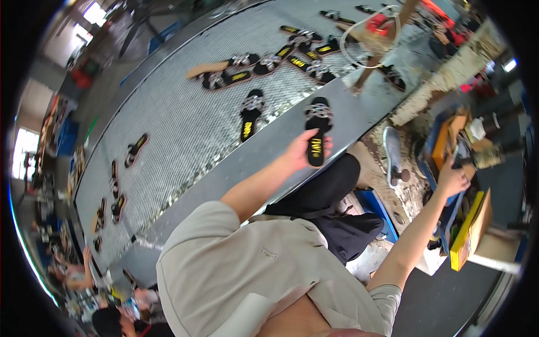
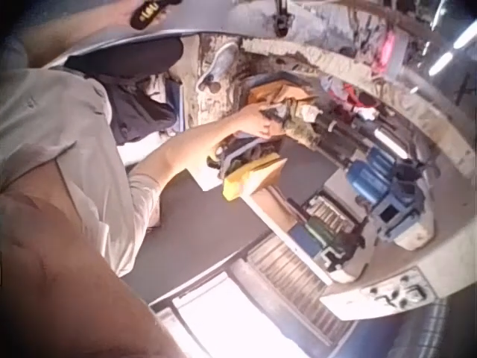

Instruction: Assembling shoe components, specifically sandals, by attaching uppers to soles and inspecting items on a conveyor.

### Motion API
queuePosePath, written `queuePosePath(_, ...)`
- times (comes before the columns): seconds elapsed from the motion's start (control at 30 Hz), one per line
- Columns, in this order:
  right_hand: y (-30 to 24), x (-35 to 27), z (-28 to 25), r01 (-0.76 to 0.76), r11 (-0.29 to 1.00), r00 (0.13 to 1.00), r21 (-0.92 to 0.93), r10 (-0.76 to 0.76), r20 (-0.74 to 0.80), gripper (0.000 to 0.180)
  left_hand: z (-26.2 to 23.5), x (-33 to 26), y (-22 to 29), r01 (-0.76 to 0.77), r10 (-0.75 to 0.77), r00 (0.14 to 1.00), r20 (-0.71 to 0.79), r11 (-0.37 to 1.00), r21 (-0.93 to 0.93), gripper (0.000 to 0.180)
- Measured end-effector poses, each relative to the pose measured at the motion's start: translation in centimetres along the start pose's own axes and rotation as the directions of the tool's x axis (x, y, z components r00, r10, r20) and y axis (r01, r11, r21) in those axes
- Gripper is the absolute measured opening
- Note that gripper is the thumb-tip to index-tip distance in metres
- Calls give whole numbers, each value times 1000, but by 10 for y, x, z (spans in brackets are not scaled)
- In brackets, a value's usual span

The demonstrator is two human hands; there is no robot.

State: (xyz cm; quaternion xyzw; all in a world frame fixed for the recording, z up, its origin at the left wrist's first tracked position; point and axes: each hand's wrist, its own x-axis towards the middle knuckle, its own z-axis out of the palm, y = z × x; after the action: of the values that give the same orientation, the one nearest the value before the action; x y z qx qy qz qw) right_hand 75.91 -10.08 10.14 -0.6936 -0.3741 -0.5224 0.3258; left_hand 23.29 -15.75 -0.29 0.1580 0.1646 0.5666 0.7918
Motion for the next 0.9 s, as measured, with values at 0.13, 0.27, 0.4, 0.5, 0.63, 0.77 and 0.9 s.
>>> queuePosePath(0.13, -8, -5, 24, -109, 994, 972, -6, 108, 210, 86, -6, -2, -34, -28, 31, 999, -34, 996, 90, 27)
queuePosePath(0.27, -2, -9, 44, -268, 962, 937, 43, 250, 245, 82, 15, 1, -59, -47, 54, 998, -37, 984, 169, 28)
queuePosePath(0.4, 12, -26, 24, -426, 890, 841, 165, 321, 435, 79, 37, 4, -72, -108, 115, 993, -40, 985, 136, 34)
queuePosePath(0.5, -43, -56, -75, -502, 744, 841, 441, 303, 448, 83, 37, 3, -63, -206, 215, 975, -50, 969, 138, 45)
queuePosePath(0.63, -165, -114, -211, -574, 369, 789, 731, 13, 614, 76, 47, -11, -67, -274, 284, 958, -44, 949, 158, 59)
queuePosePath(0.77, -251, -157, -301, -724, 102, 615, 682, -354, 705, 66, 27, -51, -64, -419, 418, 906, -66, 908, -1, 65)
queuePosePath(0.9, -274, -175, -347, -751, 37, 489, 659, -639, 593, 65, -22, -117, 8, -660, 658, 732, -177, 749, 56, 54)
